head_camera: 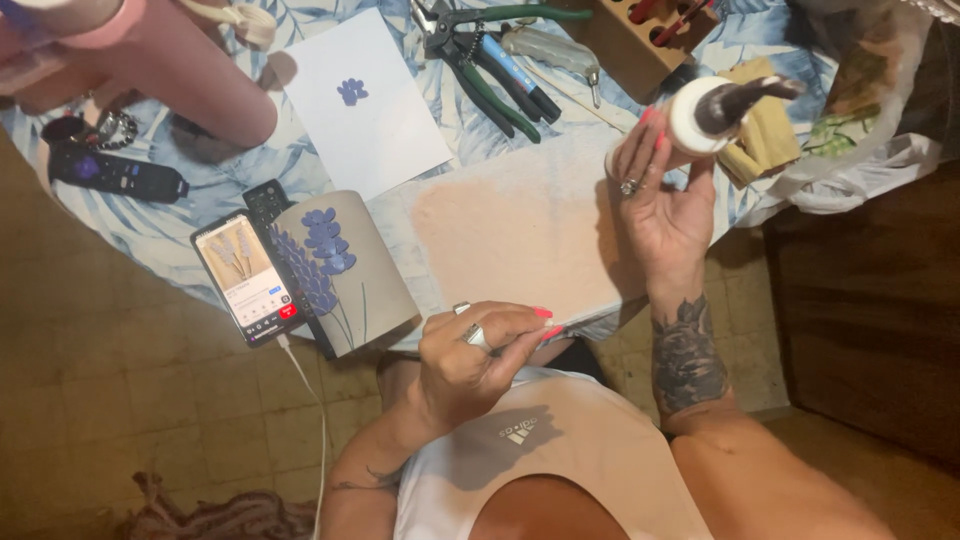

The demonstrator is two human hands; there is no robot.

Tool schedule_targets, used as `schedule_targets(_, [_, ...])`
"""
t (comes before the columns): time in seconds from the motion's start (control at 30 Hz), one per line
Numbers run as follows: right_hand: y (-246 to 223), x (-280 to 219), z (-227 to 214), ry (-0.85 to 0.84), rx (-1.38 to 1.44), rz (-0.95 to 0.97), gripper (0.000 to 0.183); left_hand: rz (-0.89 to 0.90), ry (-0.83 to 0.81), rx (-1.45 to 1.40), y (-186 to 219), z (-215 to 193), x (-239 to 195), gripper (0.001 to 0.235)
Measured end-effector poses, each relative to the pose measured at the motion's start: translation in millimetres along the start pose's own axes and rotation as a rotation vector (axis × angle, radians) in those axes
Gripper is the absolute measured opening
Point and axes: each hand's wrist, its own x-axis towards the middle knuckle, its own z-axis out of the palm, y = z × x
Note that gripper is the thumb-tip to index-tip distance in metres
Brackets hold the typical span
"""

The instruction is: Gluing small blue flower decorations onto a white tumbler

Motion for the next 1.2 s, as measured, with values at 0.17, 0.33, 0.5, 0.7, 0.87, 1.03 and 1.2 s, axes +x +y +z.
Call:
schedule_targets(0.17, [-12.3, -3.0, -1.4, -0.049, 0.068, -0.009, 0.044, 0.051, -0.028, 0.035, 4.2, -6.4, 5.8, 0.006])
schedule_targets(0.33, [-15.7, 1.2, -10.6, -0.153, 0.084, -0.039, 0.048, 0.236, -0.056, 0.257, 0.1, -15.2, 12.4, 0.011])
schedule_targets(0.5, [8.9, -7.8, -14.9, -0.175, 0.021, -0.037, 0.063, 0.247, 0.002, 0.208, -5.1, -21.3, 2.5, 0.021])
schedule_targets(0.7, [61.8, -24.5, -37.9, -0.077, -0.983, -0.271, 0.046, -0.779, 0.14, -1.347, -14.8, -13.4, -22.7, 0.008])
schedule_targets(0.87, [88.0, -27.4, -54.9, -0.751, -2.231, -0.858, 0.017, -0.948, 0.171, -1.753, -21.1, -10.5, -29.8, 0.007])
schedule_targets(1.03, [98.4, -10.2, -51.4, -1.418, -2.382, -0.866, 0.011, -1.027, 0.295, -1.739, -19.9, -3.9, -34.3, 0.008])
schedule_targets(1.2, [108.7, -0.7, -53.3, -1.507, -2.471, -0.903, 0.015, -1.02, 0.285, -1.746, -20.6, -5.9, -35.7, 0.008])
